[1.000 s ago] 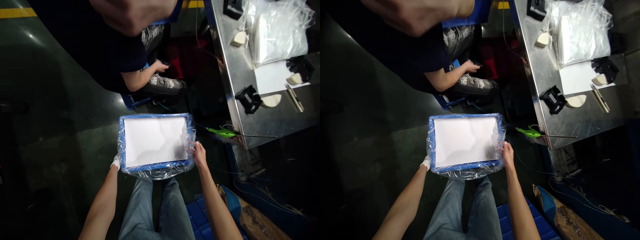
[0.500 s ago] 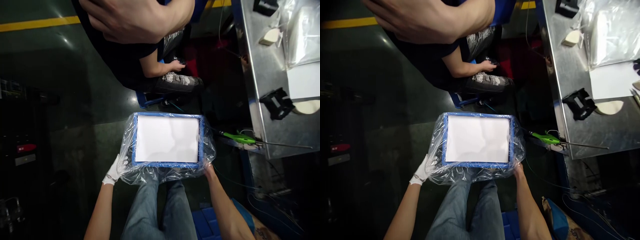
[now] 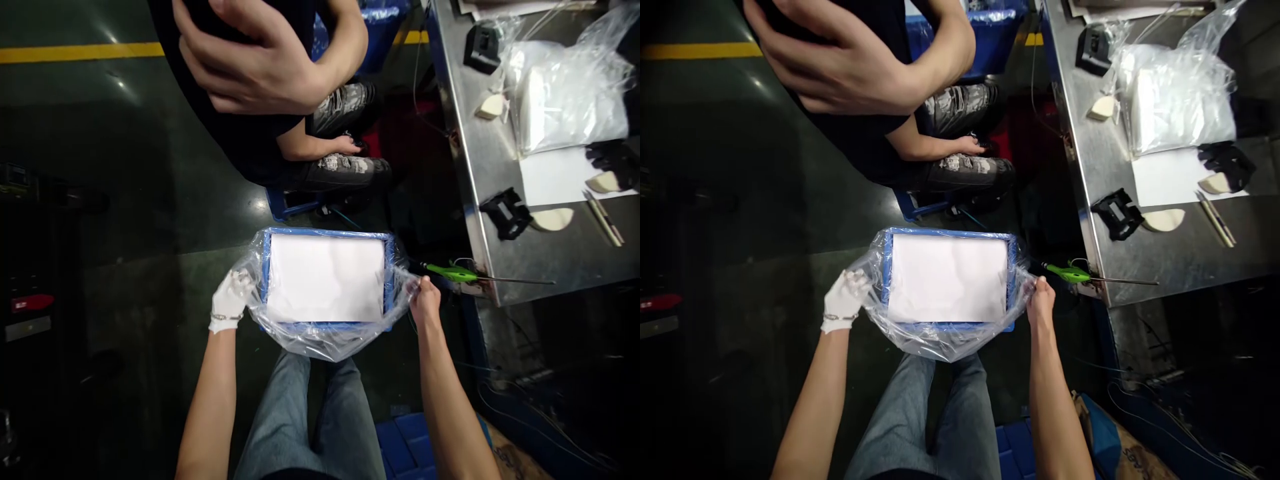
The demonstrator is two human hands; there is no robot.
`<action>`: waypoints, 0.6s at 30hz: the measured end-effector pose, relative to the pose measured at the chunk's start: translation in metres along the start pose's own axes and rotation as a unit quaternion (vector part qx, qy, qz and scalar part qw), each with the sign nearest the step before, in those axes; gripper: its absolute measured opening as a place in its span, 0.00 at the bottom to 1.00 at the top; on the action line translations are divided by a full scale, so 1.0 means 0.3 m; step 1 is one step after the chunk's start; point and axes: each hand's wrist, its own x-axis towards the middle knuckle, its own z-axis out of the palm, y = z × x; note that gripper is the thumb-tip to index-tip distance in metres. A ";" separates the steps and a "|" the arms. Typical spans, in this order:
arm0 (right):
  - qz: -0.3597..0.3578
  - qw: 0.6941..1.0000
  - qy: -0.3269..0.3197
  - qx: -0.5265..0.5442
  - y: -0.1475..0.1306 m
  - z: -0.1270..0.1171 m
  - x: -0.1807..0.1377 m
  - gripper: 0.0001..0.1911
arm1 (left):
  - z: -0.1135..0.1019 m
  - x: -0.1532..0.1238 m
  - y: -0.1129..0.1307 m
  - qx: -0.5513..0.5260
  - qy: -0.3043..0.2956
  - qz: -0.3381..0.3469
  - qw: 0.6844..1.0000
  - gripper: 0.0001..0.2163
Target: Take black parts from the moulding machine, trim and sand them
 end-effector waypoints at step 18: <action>0.008 0.998 -0.057 -0.038 -0.059 -0.152 -0.251 0.30 | -0.155 -0.054 0.173 0.007 -0.012 0.071 0.997 0.12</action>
